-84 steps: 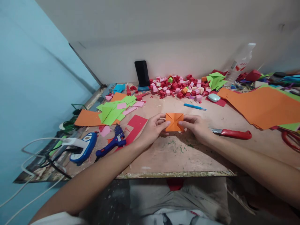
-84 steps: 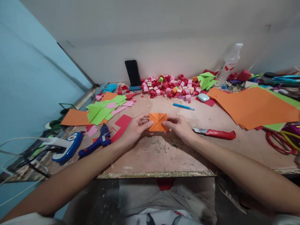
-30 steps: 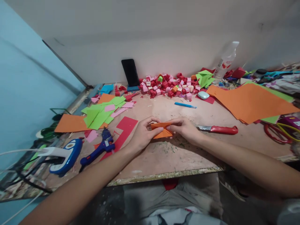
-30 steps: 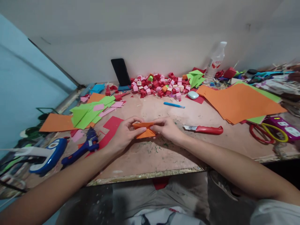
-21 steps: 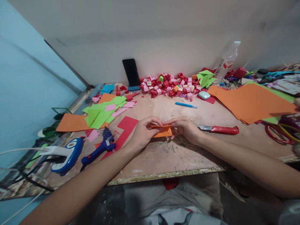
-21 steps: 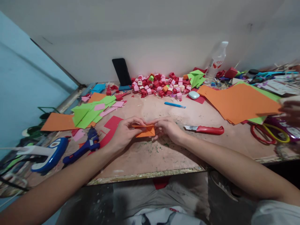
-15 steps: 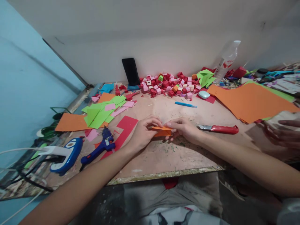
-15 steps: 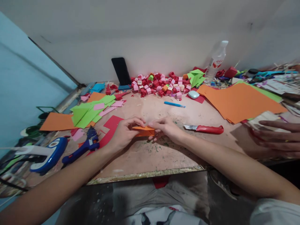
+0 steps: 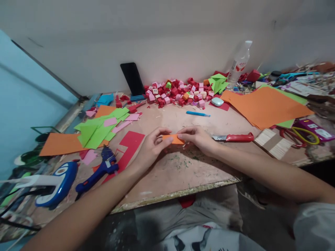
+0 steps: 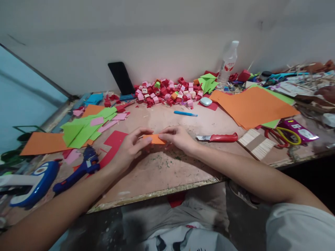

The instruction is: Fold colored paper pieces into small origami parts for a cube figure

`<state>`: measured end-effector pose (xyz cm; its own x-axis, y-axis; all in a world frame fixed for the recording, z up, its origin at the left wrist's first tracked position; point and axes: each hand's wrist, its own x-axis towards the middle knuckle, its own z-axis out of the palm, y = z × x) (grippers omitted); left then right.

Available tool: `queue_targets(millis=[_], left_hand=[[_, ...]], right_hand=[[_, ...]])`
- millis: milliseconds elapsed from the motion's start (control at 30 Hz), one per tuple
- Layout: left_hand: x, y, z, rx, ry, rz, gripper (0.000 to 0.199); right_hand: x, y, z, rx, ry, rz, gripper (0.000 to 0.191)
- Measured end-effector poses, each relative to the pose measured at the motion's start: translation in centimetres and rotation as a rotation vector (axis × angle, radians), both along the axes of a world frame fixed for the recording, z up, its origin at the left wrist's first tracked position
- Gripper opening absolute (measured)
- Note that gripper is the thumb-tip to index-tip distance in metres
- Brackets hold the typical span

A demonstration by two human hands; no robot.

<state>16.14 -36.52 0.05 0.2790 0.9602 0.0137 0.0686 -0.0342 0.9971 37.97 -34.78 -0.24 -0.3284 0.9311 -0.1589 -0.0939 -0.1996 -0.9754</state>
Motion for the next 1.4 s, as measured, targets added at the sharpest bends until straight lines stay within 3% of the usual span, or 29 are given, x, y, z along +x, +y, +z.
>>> queue_targets(millis=[533, 1400], left_hand=[[0.05, 0.46, -0.69, -0.103, -0.045, -0.007, 0.029], [0.23, 0.49, -0.2, -0.036, 0.029, -0.008, 0.037]], right_hand=[[0.12, -0.07, 0.0, 0.017, -0.021, -0.012, 0.031], [-0.02, -0.03, 0.22, 0.084, -0.12, 0.014, 0.032]])
